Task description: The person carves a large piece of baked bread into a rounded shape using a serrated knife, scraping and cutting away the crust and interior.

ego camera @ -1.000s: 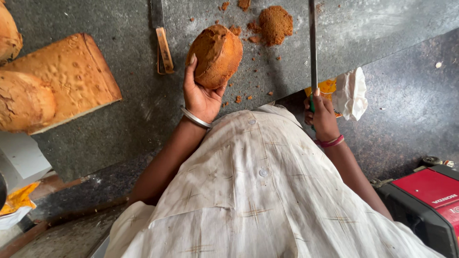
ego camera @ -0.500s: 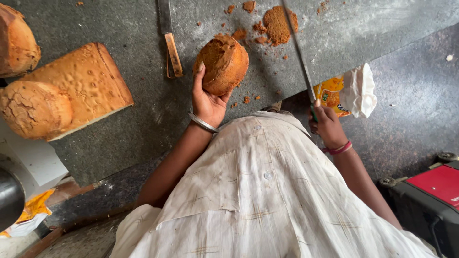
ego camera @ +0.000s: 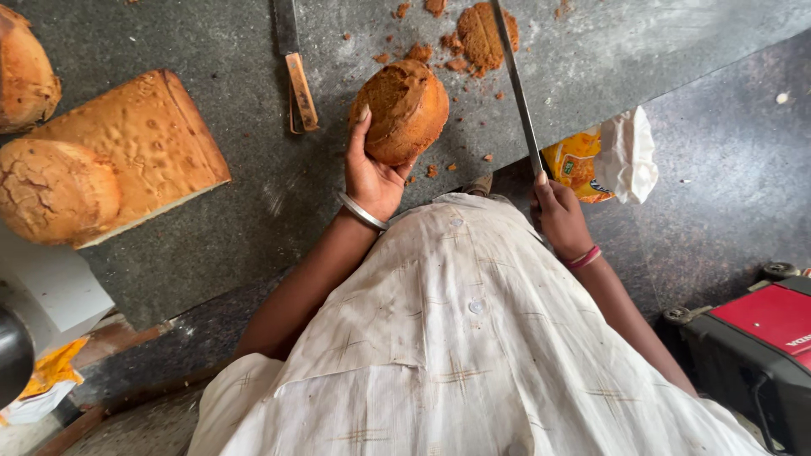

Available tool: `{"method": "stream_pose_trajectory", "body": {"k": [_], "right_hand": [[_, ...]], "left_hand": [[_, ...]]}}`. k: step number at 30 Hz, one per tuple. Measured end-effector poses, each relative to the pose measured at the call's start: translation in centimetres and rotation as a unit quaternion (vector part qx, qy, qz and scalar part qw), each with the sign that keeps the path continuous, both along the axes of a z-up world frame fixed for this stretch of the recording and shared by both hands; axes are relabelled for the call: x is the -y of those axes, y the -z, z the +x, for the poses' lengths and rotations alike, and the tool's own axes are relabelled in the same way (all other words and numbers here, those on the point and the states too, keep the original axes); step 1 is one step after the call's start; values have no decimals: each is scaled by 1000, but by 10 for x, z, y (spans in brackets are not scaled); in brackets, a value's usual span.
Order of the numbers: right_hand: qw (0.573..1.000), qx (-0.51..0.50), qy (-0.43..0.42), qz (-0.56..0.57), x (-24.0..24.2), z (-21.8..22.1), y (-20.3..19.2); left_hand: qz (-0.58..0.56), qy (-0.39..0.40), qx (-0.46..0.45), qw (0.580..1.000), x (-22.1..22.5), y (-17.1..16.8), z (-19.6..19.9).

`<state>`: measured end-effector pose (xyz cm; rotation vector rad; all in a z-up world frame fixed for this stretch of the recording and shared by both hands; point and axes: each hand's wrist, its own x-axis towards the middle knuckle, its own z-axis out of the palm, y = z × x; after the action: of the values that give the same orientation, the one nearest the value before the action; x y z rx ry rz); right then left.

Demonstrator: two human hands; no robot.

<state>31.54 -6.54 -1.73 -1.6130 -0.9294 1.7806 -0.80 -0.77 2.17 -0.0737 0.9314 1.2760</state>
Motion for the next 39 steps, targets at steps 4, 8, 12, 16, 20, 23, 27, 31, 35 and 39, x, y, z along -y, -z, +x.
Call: {"method": "stream_pose_trajectory", "body": {"k": [4, 8, 12, 16, 20, 23, 27, 31, 35, 39], "right_hand": [[997, -33, -3, 63, 3, 1, -10], [999, 30, -10, 22, -11, -3, -2], [995, 74, 0, -71, -13, -3, -1], [1000, 0, -3, -29, -9, 0, -10], [996, -45, 5, 80, -1, -6, -12], [997, 39, -29, 59, -11, -15, -9], [986, 147, -72, -13, -15, -26, -13], [998, 34, -45, -14, -8, -18, -18], [990, 32, -30, 132, -1, -14, -2], [947, 255, -124, 154, -12, -13, 20]], "left_hand": [[8, 1, 0, 1000, 0, 4, -1], [-3, -6, 0, 1000, 1, 8, -1], [1, 0, 5, 1000, 4, 8, 3], [0, 2, 6, 1000, 5, 5, 2], [5, 7, -8, 1000, 9, 4, 0], [4, 6, -5, 1000, 8, 3, 0], [-6, 3, -11, 1000, 10, 4, 0], [-3, 1, -4, 1000, 10, 4, -2], [12, 4, -13, 1000, 11, 7, -4], [-2, 5, 1, 1000, 8, 7, -1]]}}
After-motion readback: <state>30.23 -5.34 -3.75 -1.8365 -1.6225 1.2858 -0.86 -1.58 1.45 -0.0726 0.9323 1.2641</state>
